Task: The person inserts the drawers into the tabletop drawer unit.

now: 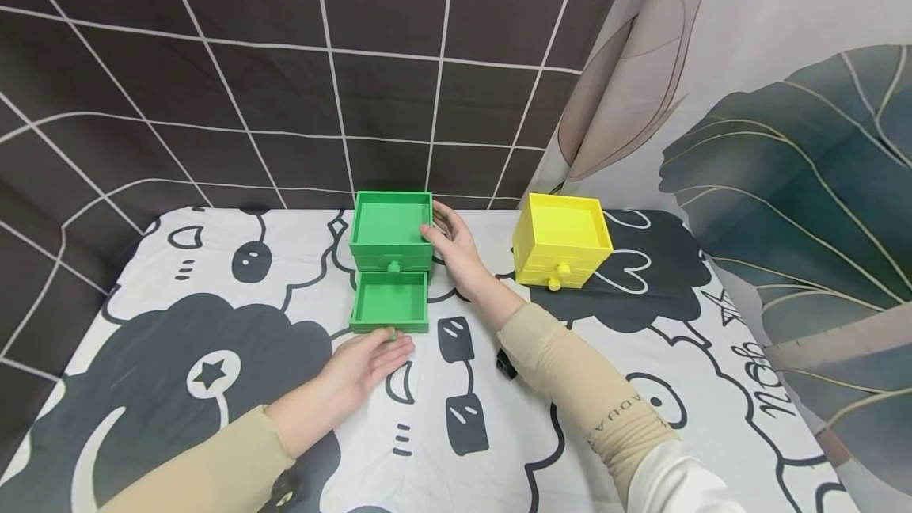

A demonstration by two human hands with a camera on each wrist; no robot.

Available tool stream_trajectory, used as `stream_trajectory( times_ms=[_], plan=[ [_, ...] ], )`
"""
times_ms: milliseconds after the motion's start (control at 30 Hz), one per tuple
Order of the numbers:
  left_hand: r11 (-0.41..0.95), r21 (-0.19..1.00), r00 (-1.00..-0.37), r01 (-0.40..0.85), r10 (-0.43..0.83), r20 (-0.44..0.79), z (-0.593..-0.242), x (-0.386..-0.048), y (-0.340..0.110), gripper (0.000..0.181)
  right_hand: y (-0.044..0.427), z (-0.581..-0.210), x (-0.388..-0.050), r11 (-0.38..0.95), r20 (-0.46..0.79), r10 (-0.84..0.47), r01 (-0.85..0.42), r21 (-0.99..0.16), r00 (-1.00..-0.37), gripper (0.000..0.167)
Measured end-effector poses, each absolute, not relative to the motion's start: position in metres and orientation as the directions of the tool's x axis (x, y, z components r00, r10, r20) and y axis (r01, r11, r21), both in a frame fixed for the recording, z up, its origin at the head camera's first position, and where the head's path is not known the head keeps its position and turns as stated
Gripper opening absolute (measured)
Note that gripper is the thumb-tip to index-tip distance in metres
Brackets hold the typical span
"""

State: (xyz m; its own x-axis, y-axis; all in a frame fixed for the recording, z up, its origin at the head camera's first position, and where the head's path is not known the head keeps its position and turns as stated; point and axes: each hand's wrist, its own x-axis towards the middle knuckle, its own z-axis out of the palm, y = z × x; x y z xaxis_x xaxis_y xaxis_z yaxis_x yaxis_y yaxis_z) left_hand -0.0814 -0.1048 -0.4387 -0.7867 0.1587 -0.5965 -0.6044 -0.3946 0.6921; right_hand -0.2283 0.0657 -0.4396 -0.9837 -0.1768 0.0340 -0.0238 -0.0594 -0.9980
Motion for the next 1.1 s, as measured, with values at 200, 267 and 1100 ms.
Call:
stream_trajectory(
  times_ms=[200,267,1100],
  plan=[
    [-0.385,0.692,-0.782,-0.610,0.154,-0.604,-0.440,-0.085,-0.103,0.024,0.065,-0.440,-0.229,-0.066,0.045,-0.166,-0.034,-0.997,-0.985,0.065],
    [-0.383,0.694,-0.782,-0.610,0.152,-0.604,-0.440,-0.086,-0.103,0.025,0.065,-0.440,-0.229,-0.071,0.048,-0.164,-0.037,-0.997,-0.985,0.065],
    [-0.407,0.696,-0.795,-0.591,0.149,-0.587,-0.438,-0.106,-0.102,0.020,0.066,-0.439,-0.228,-0.057,0.035,-0.178,-0.025,-0.998,-0.983,0.065]
  ],
)
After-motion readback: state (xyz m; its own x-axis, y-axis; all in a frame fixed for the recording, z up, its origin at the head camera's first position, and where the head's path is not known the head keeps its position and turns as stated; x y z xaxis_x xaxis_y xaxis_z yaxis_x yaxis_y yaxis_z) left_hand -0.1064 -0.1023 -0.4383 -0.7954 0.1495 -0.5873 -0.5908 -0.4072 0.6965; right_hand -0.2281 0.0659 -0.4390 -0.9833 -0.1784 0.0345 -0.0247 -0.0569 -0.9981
